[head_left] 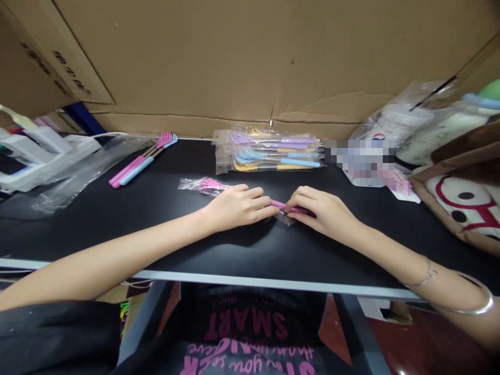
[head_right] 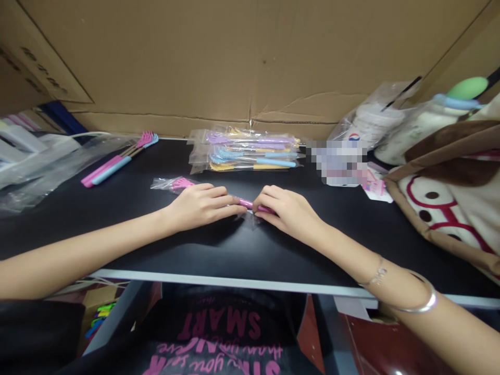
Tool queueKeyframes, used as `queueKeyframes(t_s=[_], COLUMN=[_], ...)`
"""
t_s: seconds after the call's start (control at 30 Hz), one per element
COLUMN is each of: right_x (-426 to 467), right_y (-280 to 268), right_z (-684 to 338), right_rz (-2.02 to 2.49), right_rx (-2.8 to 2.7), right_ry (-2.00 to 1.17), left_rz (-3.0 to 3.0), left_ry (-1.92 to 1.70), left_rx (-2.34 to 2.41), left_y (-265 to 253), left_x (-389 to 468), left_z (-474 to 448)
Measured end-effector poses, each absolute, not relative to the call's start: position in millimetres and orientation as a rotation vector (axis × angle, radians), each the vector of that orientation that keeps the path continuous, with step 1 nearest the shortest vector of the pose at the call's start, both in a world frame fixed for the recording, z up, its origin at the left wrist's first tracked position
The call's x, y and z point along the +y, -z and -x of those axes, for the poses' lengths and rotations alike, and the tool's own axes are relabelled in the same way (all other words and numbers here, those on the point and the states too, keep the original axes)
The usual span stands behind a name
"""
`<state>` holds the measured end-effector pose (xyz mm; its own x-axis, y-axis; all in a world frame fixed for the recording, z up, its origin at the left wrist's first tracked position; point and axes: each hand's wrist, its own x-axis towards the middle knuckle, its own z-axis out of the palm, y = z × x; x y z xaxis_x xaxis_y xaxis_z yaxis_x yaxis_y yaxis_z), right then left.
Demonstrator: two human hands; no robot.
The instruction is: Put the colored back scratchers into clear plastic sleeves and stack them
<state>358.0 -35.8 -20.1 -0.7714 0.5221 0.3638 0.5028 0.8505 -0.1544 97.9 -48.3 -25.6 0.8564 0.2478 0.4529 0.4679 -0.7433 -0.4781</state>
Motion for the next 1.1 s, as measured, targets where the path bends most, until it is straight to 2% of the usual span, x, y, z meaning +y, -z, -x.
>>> queueKeyframes(t_s=[0.17,0.37,0.43,0.6,0.8,0.97,1.1], right_x=[-40,-47,-46,-35,-20,-12,-7], right_y=[15,14,15,17,16,15,15], right_z=[-363,-358,-356,-365,-371,-371,-375], right_rz=[0.567,0.592,0.634,0.845,1.059,1.154,1.197], right_rx=[-2.68,-2.676,-2.652,-2.562,-2.356,-2.208,-2.111], right_ry=[0.281,0.549,0.542,0.082,-0.479,-0.691,-0.812], left_rz=[2.403,2.466,2.497,2.62,2.646,2.703,2.74], left_ry=[0.597,0.629,0.627,0.523,0.208,0.072,-0.083], left_rx=[-0.53,-0.624,-0.674,-0.926,-1.516,-1.807,-1.842], left_y=[32,33,31,15,-12,-25,-30], left_x=[-45,-42,-42,-36,-24,-20,-17], left_z=[-96,-97,-97,-84,-63,-59,-53])
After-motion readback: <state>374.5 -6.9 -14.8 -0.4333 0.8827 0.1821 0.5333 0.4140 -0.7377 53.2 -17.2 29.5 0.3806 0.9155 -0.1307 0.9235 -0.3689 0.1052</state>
